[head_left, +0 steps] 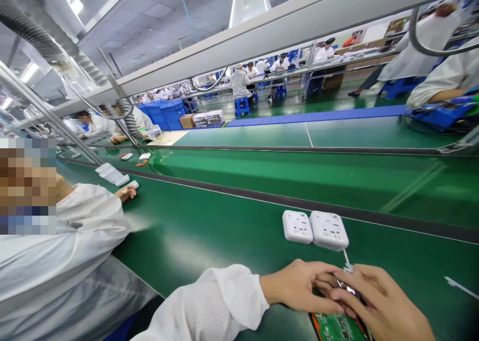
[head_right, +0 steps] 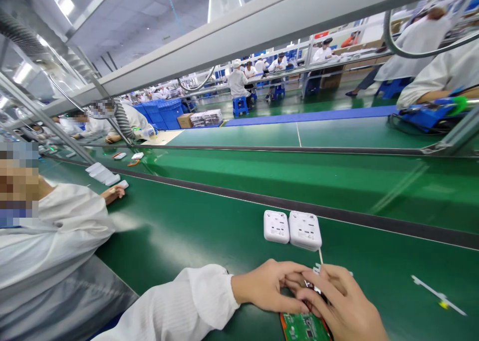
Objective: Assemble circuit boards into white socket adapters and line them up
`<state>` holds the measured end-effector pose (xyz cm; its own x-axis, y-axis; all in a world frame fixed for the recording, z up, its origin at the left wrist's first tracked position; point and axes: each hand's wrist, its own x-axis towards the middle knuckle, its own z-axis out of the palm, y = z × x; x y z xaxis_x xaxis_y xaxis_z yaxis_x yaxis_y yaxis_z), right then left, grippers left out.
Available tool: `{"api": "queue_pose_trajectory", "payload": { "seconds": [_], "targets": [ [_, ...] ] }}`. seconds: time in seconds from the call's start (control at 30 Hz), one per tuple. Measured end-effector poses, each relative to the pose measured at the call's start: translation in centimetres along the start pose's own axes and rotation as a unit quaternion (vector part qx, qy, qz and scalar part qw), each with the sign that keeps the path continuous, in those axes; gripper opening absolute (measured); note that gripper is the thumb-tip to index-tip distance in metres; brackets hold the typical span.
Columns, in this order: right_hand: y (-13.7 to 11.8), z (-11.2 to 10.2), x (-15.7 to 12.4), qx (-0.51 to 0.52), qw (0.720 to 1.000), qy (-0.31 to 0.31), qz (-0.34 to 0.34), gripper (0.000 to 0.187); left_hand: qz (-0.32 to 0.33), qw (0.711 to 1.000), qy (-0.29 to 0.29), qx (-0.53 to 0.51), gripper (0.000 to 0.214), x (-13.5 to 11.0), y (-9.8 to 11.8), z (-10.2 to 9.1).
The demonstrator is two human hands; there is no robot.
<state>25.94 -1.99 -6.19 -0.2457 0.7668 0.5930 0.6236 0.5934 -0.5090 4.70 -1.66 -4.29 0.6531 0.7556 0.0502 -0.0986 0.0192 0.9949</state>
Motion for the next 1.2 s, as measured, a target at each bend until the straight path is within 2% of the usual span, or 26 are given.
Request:
{"api": "queue_pose_trajectory", "payload": {
  "seconds": [0.07, 0.1, 0.17, 0.3, 0.4, 0.47, 0.5, 0.6, 0.67, 0.73, 0.83, 1.0, 1.2],
  "targets": [
    [-1.0, -0.6, 0.6, 0.003, 1.000, -0.016, -0.002, 0.038, -0.020, 0.999, 0.047, 0.000, 0.076, -0.1, 0.5, 0.2],
    [-1.6, -0.9, 1.0, 0.013, 1.000, -0.021, 0.007, 0.039, -0.032, 0.996, 0.081, 0.000, 0.066, -0.1, 0.8, 0.4],
    [-2.5, -1.4, 1.8, 0.049, 0.998, -0.016, 0.032, 0.041, -0.062, 0.992, 0.109, 0.021, 0.052, 0.0, 1.4, 0.7],
    [-2.1, -1.5, 2.9, 0.148, 0.977, -0.054, 0.147, 0.031, -0.074, 0.991, 0.083, -0.069, 0.039, 0.7, 1.8, 0.1],
    [-1.9, -1.5, 3.0, 0.231, 0.953, -0.039, 0.193, 0.030, -0.040, 0.996, 0.081, -0.023, 0.034, 0.8, 2.1, -0.2],
    [-2.2, -1.6, 3.1, 0.322, 0.922, -0.022, 0.215, 0.032, 0.010, 0.991, 0.121, 0.055, 0.028, 0.7, 2.2, -0.2],
    [-2.4, -1.6, 3.1, 0.375, 0.898, -0.017, 0.231, 0.033, 0.028, 0.985, 0.147, 0.084, 0.025, 0.7, 2.2, -0.2],
    [-3.2, -2.0, 3.6, 0.501, 0.819, -0.015, 0.279, 0.042, 0.029, 0.976, 0.207, 0.070, 0.028, 0.6, 2.1, 0.0],
    [-3.8, -2.3, 3.9, 0.531, 0.794, -0.011, 0.297, 0.047, 0.020, 0.974, 0.227, 0.017, 0.033, 0.6, 2.0, 0.2],
    [-4.2, -2.6, 4.1, 0.539, 0.785, -0.008, 0.307, 0.047, 0.023, 0.971, 0.238, -0.024, 0.032, 0.6, 2.0, 0.4],
    [-4.2, -2.7, 3.8, 0.535, 0.784, -0.023, 0.313, 0.039, 0.027, 0.974, 0.225, -0.018, 0.026, 0.6, 2.2, 0.5],
    [-3.6, -2.0, 3.1, 0.447, 0.841, -0.035, 0.304, 0.030, 0.020, 0.977, 0.207, 0.042, 0.017, 0.4, 2.2, 0.3],
    [-4.0, -2.0, 3.2, 0.389, 0.881, -0.048, 0.264, 0.025, 0.008, 0.976, 0.193, 0.104, 0.018, 0.3, 2.4, 0.4]
  ]
}}
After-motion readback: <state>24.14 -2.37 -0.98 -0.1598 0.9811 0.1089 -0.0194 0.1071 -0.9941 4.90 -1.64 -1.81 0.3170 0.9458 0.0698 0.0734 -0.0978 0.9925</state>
